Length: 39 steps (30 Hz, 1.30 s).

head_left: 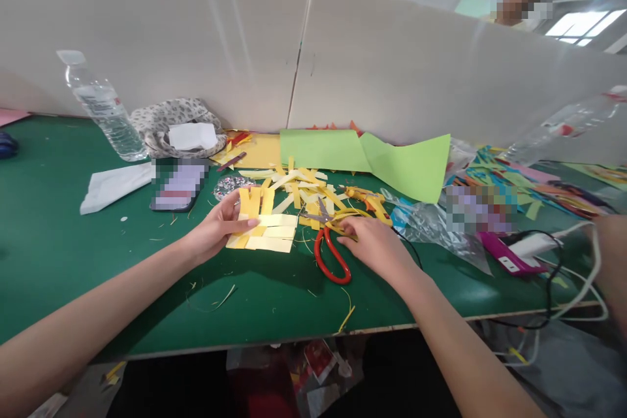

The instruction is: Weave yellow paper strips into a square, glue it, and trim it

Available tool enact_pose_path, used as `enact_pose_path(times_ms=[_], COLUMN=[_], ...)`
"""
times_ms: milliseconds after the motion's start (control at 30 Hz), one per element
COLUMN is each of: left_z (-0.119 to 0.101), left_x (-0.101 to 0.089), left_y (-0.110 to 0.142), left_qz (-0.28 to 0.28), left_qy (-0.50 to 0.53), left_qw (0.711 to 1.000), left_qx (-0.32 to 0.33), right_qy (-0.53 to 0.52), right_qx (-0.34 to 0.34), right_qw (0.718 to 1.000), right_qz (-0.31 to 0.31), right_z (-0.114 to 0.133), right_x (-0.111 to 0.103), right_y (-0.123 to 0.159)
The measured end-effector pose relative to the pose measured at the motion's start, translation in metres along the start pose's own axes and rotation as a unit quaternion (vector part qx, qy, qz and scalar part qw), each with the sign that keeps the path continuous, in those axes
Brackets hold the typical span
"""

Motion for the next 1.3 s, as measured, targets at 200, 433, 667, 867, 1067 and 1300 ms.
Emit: enact_pose_path(times_ms=[200,433,667,867,1067,1300], left_z=[-0.009,-0.003,0.002,0.007,0.009,0.011], left_x=[-0.003,0.004,0.002,0.002,-0.013,-0.027], left_y=[0.001,0.000,0.000,-0.003,-0.007,-0.008], left_qz=[-0.028,0.000,-0.008,-0.006,-0.069,-0.125], left_qy=[-0.017,-0.019,-0.035,0.009,0.010,0.022], left_qw=[0.998,0.999,0.999,1.000,0.998,0.992], left_qx=[0.046,0.033,0.023,-0.002,0.005,0.012], right_qy=[-0.047,-0.120,-0.150,-0.041,-0.064,-0.382], right_qx=[-0.034,-0.065,-0.124,-0.020,-0.028,0.014], right_qw=[0.961,0.968,0.981,0.997,0.998,0.924], right_qz=[-0.271,-0.210,-0.001,0.061,-0.002,-0.005], right_z=[0.005,0.020,0.042,-0.008,-0.004,0.029], right_x=[-0.058,-0.028,0.005,0.009,-0.008,-0.007], right_y=[0.001,-0.018,-0.019,-0.015,-0.016,-0.016])
Point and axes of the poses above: each hand's wrist, its own y-axis away from the middle knuckle, its own x-axis out of the palm, z = x × y, the point moved 9 cm from there along -y, towards the middle knuckle, and after that the axes turned 14 degrees about -y, right-handed, at the moved point
